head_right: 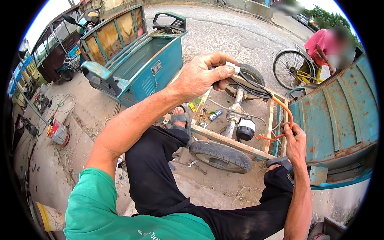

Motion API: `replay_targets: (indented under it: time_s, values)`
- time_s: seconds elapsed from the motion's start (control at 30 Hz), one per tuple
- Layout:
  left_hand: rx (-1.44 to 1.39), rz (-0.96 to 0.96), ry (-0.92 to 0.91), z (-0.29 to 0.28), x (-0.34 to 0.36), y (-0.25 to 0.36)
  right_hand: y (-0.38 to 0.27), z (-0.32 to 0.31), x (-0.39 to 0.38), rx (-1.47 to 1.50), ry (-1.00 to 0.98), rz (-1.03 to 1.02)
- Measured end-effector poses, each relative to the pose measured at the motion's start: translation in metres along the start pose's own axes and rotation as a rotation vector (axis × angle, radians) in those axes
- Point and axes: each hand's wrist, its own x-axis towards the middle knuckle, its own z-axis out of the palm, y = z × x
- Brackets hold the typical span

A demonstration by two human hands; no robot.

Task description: The person sits on the ground and works on the wiring of a teal three-wheeled vehicle frame. They strip wire ends, twist them together, and wrap the connections with black electrical tape. The person handles multiple wires and secures them to the frame.

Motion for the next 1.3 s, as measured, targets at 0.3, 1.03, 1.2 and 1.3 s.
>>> replay_targets:
  time_s: [0.3,1.03,1.2,1.3]
  values:
    - [0.487,-0.254,-0.151,-0.046,-0.005,-0.022,-0.022,0.022,-0.009,-0.064,-0.246,0.062]
    - [0.709,-0.063,-0.388,-0.005,-0.044,-0.026,-0.030,0.040,-0.015,-0.055,-0.332,0.076]
    - [0.908,-0.068,-0.544,0.019,-0.048,-0.035,-0.039,0.044,-0.020,-0.015,-0.366,0.068]
    - [0.910,-0.031,-0.534,0.015,-0.046,-0.038,-0.040,0.044,-0.021,-0.002,-0.451,0.064]
